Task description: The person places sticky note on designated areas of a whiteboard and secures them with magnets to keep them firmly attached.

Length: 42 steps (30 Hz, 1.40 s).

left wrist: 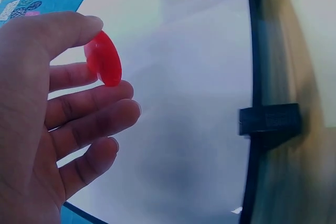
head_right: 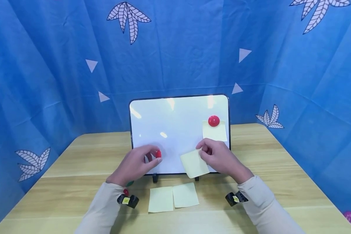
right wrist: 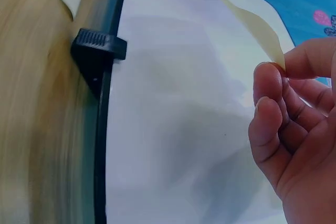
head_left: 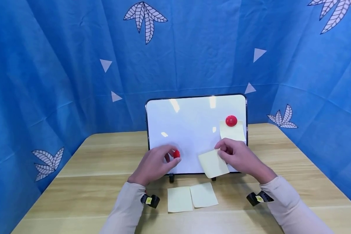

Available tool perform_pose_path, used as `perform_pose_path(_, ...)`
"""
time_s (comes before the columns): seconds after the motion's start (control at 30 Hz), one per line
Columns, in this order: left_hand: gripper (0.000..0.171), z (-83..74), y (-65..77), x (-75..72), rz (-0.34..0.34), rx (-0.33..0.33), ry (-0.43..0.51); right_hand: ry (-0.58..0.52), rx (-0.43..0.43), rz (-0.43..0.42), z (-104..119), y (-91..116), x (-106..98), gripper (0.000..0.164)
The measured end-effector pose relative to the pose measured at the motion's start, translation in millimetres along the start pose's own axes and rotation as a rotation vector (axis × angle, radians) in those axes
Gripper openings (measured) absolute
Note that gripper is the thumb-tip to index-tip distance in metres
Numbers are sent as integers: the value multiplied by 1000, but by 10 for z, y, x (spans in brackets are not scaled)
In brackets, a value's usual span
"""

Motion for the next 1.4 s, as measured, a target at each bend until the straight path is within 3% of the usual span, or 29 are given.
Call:
perform_pose_path(0.17, 23, -7, -63, -30, -39, -37, 17, -16, 17, 13, 36, 8, -13, 11)
perform_pose_path(0.5, 24, -119, -187, 43, -31, -46, 39, -58, 7, 23, 88, 15, 4, 7)
perform_pose_path(0.77, 24, -192, -256, 98, -49, -59, 77, -3, -4, -54, 9, -70, -31, 9)
perform_pose_path(1.03, 27, -289, -336, 117, -74, -42, 106, -5, -68, -152, 91, -195, -76, 10)
perform_pose_path(1.23, 29, -349, -401, 180, -69, -75, 133, -6, -37, -233, 75, -223, -178, 10)
perform_pose_path(1.4, 32, -389, -420, 200, -49, -79, 100, -6, -19, -254, 83, -258, -186, 11)
Point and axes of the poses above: each hand's wrist, its own y-axis away from the middle knuckle, its own x-axis out of the palm, z = x × y, the point moved 7 cm from there along -y, towards the middle knuckle, and after that the axes turned 10 degrees about -z, right-handed, at the moved point
